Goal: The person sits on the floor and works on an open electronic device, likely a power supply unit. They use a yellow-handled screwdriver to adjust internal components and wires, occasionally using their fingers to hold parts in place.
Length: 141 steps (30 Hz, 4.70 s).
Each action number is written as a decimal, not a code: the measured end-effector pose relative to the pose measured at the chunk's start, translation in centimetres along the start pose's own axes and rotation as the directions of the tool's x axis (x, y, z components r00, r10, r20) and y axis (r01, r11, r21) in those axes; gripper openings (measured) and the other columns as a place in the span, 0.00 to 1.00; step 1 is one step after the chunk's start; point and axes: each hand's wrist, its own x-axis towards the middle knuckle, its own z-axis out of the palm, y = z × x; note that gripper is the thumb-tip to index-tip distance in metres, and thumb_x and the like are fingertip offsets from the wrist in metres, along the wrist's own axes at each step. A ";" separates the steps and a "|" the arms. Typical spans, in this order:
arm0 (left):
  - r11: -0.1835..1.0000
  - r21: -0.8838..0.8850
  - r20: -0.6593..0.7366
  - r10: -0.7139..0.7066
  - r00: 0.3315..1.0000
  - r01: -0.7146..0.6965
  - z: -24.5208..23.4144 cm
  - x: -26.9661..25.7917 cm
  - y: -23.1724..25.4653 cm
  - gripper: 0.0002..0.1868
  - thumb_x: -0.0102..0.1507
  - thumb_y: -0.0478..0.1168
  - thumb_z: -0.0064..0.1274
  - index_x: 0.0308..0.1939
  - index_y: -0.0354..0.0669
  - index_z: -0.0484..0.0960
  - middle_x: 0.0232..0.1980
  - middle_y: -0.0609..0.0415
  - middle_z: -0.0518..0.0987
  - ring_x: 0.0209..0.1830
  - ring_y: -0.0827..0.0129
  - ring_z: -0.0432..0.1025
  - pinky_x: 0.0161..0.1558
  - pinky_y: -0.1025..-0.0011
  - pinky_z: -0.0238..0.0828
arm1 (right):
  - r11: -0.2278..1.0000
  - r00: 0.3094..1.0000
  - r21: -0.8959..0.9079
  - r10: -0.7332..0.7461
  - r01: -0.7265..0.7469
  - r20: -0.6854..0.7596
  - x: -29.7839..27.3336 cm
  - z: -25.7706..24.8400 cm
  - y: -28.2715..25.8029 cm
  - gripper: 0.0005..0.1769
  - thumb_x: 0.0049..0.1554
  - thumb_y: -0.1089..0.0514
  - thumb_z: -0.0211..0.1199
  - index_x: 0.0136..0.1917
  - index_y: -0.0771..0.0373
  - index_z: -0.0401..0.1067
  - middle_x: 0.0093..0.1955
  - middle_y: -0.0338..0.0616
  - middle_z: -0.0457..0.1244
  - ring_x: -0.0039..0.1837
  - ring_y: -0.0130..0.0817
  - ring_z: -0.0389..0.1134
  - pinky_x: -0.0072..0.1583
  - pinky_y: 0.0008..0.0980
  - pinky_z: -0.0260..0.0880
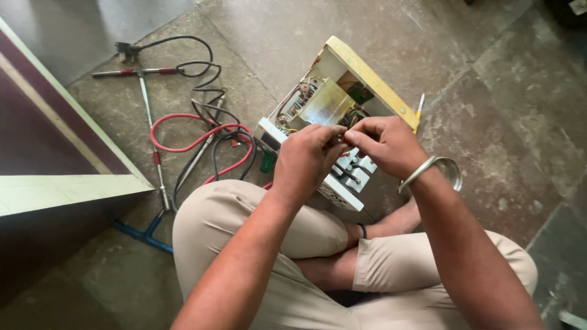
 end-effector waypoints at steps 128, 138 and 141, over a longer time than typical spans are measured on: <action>0.557 0.209 0.904 0.204 0.376 -0.804 6.4 8.0 -9.9 0.16 0.62 0.50 0.52 0.29 0.44 0.88 0.75 0.52 0.66 0.83 0.57 0.40 0.76 0.34 0.27 | 0.885 0.935 0.465 0.188 -0.029 -0.301 0.1 1.9 13.0 0.12 0.64 0.62 0.60 0.59 0.68 0.75 0.54 0.42 0.70 0.48 0.27 0.72 0.46 0.24 0.73; 0.611 0.237 0.911 0.131 0.392 -0.755 7.4 8.2 -12.2 0.12 0.60 0.42 0.49 0.28 0.51 0.88 0.79 0.59 0.62 0.84 0.57 0.37 0.74 0.32 0.21 | 0.923 0.935 0.382 0.181 -0.055 -0.304 0.5 2.0 13.0 0.11 0.65 0.62 0.59 0.59 0.67 0.75 0.54 0.43 0.70 0.50 0.27 0.72 0.47 0.24 0.73; 0.574 0.268 0.906 0.123 0.406 -0.773 8.0 7.9 -12.4 0.12 0.60 0.44 0.50 0.27 0.51 0.88 0.80 0.60 0.58 0.83 0.56 0.34 0.70 0.29 0.18 | 0.926 0.940 0.376 0.160 -0.037 -0.300 0.3 2.1 13.0 0.11 0.66 0.62 0.58 0.60 0.67 0.74 0.54 0.44 0.69 0.50 0.27 0.72 0.48 0.24 0.73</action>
